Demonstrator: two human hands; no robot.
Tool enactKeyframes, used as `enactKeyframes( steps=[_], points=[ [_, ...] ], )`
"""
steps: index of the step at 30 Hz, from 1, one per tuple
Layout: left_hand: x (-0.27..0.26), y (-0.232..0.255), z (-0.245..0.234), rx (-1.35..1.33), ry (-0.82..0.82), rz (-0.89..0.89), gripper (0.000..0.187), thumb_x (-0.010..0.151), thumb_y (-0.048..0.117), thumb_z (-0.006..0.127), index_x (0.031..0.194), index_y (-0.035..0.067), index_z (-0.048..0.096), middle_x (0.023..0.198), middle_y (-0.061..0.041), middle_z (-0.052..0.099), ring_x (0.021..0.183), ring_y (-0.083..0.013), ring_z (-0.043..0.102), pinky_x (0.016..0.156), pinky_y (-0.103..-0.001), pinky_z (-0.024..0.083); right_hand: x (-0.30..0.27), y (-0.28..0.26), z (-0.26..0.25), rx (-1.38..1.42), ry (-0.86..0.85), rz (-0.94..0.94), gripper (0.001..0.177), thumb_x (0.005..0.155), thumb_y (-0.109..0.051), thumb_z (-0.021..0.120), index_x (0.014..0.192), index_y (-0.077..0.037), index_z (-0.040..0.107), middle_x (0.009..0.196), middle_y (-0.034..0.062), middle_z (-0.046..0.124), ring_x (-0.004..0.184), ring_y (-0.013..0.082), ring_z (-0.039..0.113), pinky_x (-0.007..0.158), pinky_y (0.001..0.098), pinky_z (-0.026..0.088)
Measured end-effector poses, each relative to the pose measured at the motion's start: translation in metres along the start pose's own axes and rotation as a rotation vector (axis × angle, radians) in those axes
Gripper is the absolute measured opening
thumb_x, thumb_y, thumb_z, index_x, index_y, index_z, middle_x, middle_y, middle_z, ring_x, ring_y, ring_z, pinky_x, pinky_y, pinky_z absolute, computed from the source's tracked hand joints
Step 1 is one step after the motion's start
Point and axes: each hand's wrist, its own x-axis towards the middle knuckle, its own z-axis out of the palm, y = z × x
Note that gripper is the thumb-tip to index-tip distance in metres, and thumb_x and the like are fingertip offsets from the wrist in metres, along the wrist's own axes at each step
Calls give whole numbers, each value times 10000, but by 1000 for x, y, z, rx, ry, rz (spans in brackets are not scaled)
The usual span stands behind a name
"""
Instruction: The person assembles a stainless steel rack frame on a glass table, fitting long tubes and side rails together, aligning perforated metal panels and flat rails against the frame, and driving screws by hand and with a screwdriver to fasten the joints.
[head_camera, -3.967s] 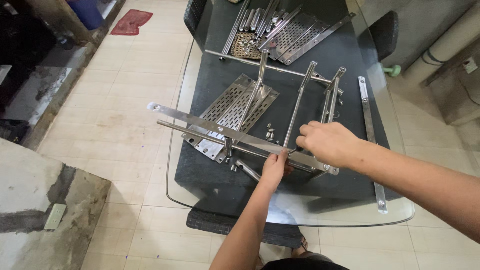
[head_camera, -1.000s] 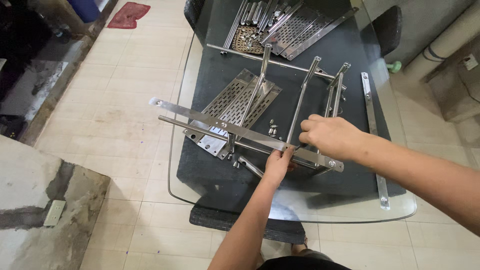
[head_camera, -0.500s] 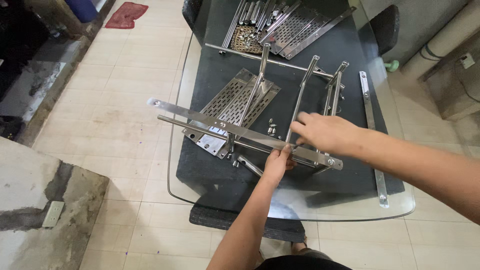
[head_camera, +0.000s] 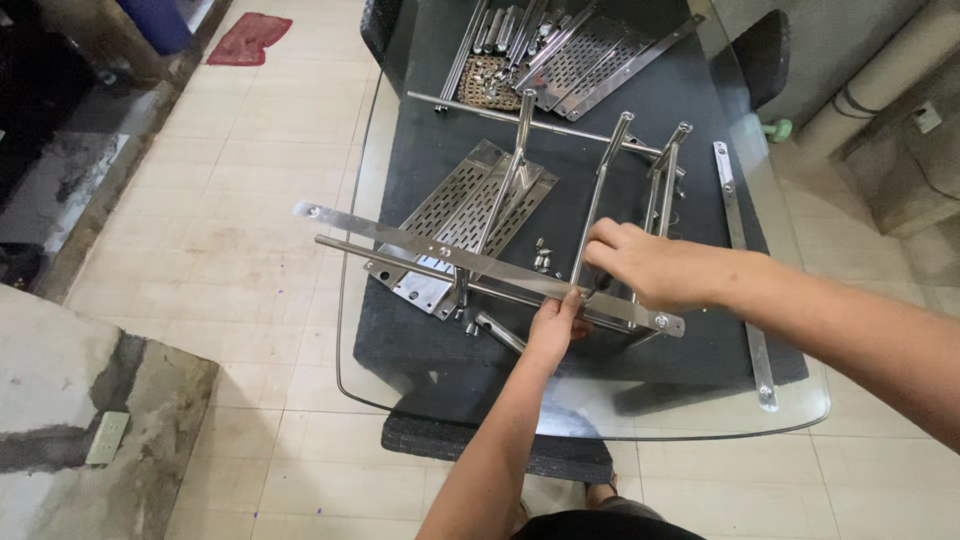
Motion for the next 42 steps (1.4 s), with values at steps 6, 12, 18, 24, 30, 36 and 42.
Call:
enactKeyframes(
  steps=[6, 12, 18, 24, 30, 36, 42],
  points=[
    [-4, 6, 1, 18, -3, 40, 486, 1023, 485, 541, 1233, 52, 614, 1024, -50, 671, 746, -139, 705, 646, -265, 558, 0, -5, 12, -96, -361, 436, 323, 1024, -272, 544, 1306, -127, 487, 1238, 142, 548, 1092, 339, 673, 847, 431, 583],
    [-7, 7, 1, -16, -36, 61, 455, 1053, 458, 536, 1198, 31, 598, 934, -51, 639, 704, -138, 678, 598, -271, 523, -1, -1, 13, -70, -155, 113, 468, 767, -74, 549, 1233, -89, 509, 1215, 158, 561, 1019, 359, 681, 744, 434, 594],
    [-7, 8, 2, -47, -35, 89, 415, 1028, 431, 529, 1207, 68, 617, 920, -18, 645, 685, -127, 675, 571, -253, 501, 0, -3, 12, -204, -194, 237, 329, 913, -253, 537, 1205, -103, 510, 1197, 130, 576, 1026, 327, 694, 763, 406, 591],
    [-7, 5, 1, 1, -4, 117, 480, 1032, 473, 538, 1220, 34, 589, 946, -34, 685, 712, -136, 694, 598, -254, 532, 4, -6, 7, -159, -352, 221, 351, 867, -137, 576, 1206, -131, 486, 1217, 106, 542, 1056, 291, 688, 804, 417, 588],
    [-2, 0, -2, -33, 6, 73, 518, 1039, 490, 562, 1208, 1, 603, 938, -61, 650, 728, -159, 704, 661, -285, 580, -1, -4, -3, -13, -99, 13, 333, 835, -168, 616, 1146, -101, 518, 1211, 182, 550, 1027, 383, 669, 712, 462, 579],
    [-2, -3, -1, -12, 65, 40, 544, 1022, 513, 541, 1154, -10, 614, 937, -80, 676, 755, -187, 731, 707, -298, 597, -3, 13, 0, -190, -440, 238, 269, 1000, -240, 518, 1244, -134, 477, 1175, 135, 597, 1024, 337, 699, 810, 456, 590],
    [-8, 6, 2, 23, 119, 39, 570, 990, 535, 569, 1165, -5, 623, 978, -114, 715, 796, -211, 738, 744, -320, 611, -8, 35, 2, -53, -152, -215, 413, 752, -128, 562, 1162, -107, 525, 1184, 156, 609, 989, 361, 710, 690, 426, 603]
  ],
)
